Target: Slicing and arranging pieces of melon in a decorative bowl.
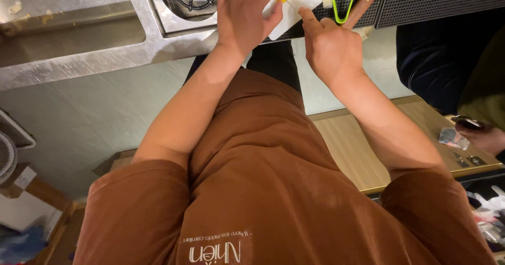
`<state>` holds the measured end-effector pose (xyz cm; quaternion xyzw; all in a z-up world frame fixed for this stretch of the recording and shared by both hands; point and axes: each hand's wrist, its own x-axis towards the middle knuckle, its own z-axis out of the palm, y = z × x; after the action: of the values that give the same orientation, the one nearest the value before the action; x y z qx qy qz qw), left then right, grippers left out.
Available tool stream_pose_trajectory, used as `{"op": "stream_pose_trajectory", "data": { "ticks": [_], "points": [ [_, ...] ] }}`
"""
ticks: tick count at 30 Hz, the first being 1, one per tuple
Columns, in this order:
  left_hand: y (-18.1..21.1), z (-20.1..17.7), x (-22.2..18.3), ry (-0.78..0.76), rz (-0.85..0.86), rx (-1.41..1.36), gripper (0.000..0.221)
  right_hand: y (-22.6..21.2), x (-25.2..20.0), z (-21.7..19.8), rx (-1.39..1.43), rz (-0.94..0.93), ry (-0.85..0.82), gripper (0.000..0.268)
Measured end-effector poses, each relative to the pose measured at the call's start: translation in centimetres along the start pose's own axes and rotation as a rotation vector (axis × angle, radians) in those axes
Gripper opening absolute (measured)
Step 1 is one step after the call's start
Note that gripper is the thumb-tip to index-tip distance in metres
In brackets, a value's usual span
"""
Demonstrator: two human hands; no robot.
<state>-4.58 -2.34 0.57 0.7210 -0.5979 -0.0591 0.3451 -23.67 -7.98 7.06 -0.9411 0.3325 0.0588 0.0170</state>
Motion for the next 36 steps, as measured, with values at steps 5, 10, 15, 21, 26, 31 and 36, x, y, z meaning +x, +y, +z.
{"op": "stream_pose_trajectory", "data": {
  "ticks": [5, 10, 15, 21, 26, 31, 36],
  "points": [
    [0.0, 0.1, -0.1, -0.003, -0.010, -0.001, 0.019, 0.5, -0.2, 0.3, 0.006, -0.025, 0.001, 0.031],
    [-0.1, 0.6, -0.5, -0.040, -0.041, 0.026, 0.018, 0.8, -0.3, 0.3, -0.034, -0.037, 0.026, 0.029],
    [-0.3, 0.6, -0.6, -0.030, -0.029, 0.034, 0.020, 1.3, -0.6, 0.2, -0.068, -0.050, 0.009, 0.030],
    [-0.3, 0.7, -0.7, -0.028, -0.024, 0.036, 0.020, 1.7, -0.9, 0.2, -0.078, -0.063, 0.016, 0.031],
    [-0.3, 0.5, -0.6, -0.017, -0.018, 0.022, 0.021, 2.4, -1.1, 0.0, -0.100, -0.087, 0.030, 0.031],
    [-0.4, 0.6, -0.6, -0.013, -0.003, 0.033, 0.019, 2.8, -1.5, -0.7, -0.061, -0.102, 0.025, 0.031],
    [-1.4, -0.2, -0.4, -0.064, 0.042, -0.021, 0.011, 1.0, -2.3, -2.9, 0.219, 0.040, 0.040, 0.029]
  ]
}}
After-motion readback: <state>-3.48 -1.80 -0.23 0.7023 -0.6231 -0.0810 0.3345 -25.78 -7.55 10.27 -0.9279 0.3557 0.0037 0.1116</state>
